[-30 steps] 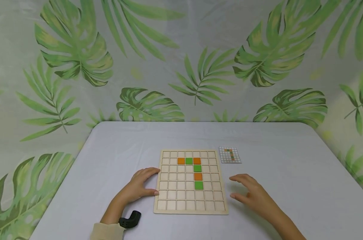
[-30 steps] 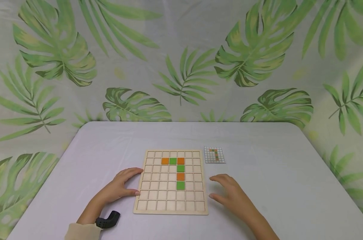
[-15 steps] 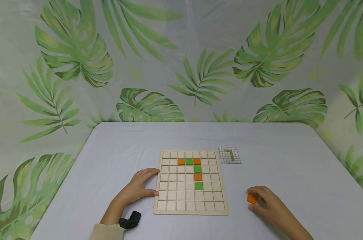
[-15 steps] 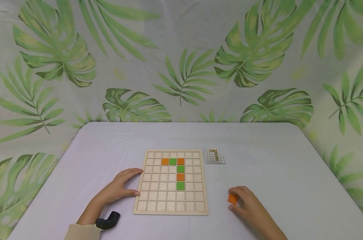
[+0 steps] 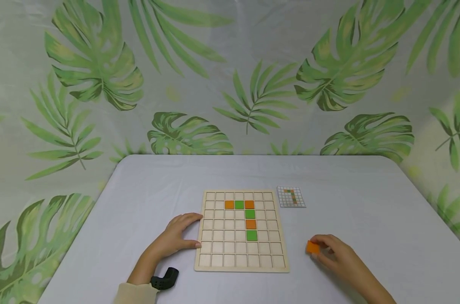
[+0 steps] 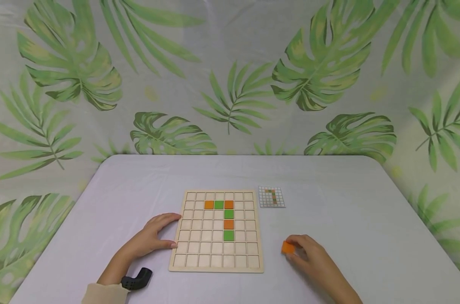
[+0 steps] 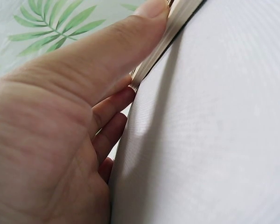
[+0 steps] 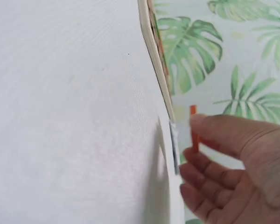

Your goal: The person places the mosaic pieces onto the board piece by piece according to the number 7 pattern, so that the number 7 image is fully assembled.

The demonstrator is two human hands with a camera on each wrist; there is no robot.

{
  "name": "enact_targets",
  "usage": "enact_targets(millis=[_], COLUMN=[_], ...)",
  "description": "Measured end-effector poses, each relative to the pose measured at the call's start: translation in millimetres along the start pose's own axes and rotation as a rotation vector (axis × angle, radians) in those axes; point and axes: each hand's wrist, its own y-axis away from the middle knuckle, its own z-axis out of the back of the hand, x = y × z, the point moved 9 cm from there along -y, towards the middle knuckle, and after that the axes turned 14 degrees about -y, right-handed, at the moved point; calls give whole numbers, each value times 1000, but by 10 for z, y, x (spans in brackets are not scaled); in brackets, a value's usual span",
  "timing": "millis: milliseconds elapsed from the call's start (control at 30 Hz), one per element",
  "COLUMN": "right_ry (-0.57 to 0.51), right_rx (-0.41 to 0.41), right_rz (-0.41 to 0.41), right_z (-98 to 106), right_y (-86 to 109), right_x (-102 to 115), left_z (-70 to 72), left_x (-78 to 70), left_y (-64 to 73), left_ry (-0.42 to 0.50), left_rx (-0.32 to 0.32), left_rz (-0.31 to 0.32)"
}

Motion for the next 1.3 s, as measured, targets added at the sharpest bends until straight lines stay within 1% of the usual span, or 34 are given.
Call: enact_targets(millis=[167, 233, 300, 433, 567, 700, 800, 933, 1067, 1300], right_ry=[-102, -143, -170, -215, -240, -249, -251, -250, -241, -170], right_rx=[8, 16, 33, 84, 161, 243, 272, 277, 279, 279], right_rz=[128, 162, 179, 180, 179, 132, 94, 91, 112, 143], right_z=[-57, -102, -165, -352, -596, -826, -941, -1030, -1084, -1119], right_y=[-155, -224, -290, -407, -482, -514, -527, -538, -537, -524], right_x=[256, 350, 433, 543, 603, 608, 607, 624, 639, 652], left_z=[-1, 0, 7, 16, 11, 8, 13, 23, 32, 21], left_x=[4, 7, 4, -3, -6, -11, -13, -14, -18, -12], left_y=[6, 9, 11, 14, 15, 17, 19, 22, 26, 25], left_ry=[-6, -4, -2, 4, 8, 10, 7, 6, 9, 15], left_rx=[7, 12, 13, 10, 10, 12, 11, 11, 12, 15], left_rz=[8, 14, 15, 12, 4, 3, 8, 16, 17, 17])
